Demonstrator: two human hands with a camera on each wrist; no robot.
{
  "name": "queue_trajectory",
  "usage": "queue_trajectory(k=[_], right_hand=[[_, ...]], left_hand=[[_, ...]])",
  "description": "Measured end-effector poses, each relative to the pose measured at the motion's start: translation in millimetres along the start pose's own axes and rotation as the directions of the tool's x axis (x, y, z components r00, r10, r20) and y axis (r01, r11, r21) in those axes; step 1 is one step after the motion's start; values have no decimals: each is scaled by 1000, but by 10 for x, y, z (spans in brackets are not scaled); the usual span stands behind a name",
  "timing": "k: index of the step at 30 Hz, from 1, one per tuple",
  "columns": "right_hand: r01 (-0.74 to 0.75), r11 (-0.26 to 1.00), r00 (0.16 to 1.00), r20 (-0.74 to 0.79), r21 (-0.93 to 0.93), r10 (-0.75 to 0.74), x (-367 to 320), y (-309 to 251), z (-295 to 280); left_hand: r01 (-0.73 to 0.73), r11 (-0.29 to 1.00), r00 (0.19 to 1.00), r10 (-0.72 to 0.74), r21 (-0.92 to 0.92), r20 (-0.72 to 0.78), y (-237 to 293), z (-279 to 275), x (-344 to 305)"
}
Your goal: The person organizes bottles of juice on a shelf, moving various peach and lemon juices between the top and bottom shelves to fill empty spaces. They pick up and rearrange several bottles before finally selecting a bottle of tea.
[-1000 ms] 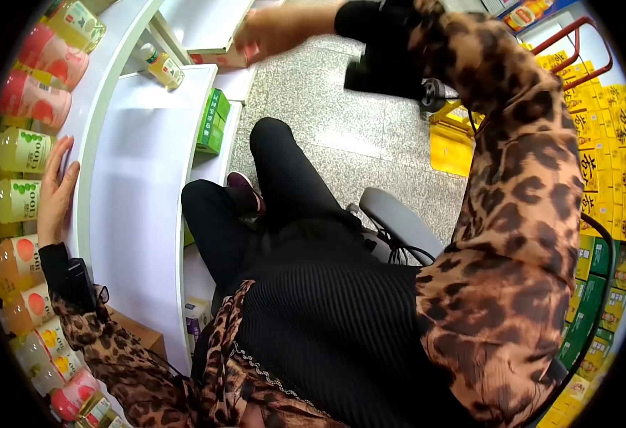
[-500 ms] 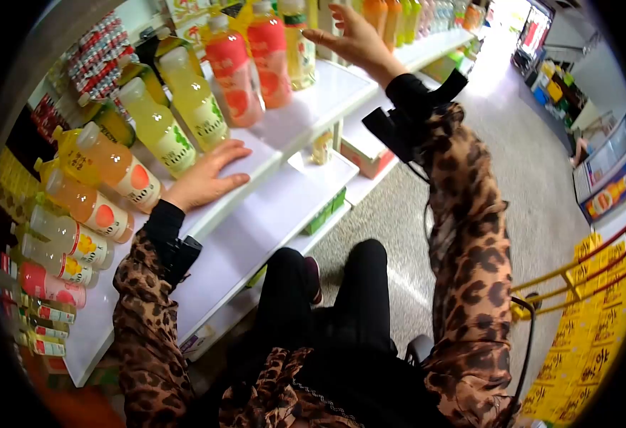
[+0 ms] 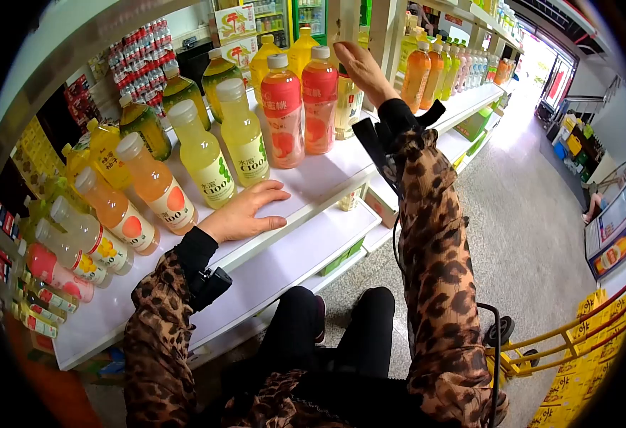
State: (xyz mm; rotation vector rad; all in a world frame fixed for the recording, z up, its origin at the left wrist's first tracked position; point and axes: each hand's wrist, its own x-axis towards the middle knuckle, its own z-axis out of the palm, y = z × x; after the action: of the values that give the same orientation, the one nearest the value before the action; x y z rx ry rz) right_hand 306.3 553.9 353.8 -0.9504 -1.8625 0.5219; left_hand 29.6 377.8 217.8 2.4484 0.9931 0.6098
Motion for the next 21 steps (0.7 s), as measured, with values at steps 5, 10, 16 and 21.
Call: queue_trajectory(k=[5,10,16,21], right_hand=[[147,980,978,-131,-137,-165,-6,322,-5],[134,897,932,-254,-421,-259,-346,219,-157],[156,988,899,-411,-12,-147,-987,137,-400],[-1,981,923,-378,196,76,-1727,-361,-876]], left_hand=[[20,1000,1000,-20,20,18,-15,4,-3],[2,1000,999,-3,22,32,-8,-9,24],[-79,996,997,78,47,28,22,-45,15],[-97,993,995,98,65,-10,-47,7,29]])
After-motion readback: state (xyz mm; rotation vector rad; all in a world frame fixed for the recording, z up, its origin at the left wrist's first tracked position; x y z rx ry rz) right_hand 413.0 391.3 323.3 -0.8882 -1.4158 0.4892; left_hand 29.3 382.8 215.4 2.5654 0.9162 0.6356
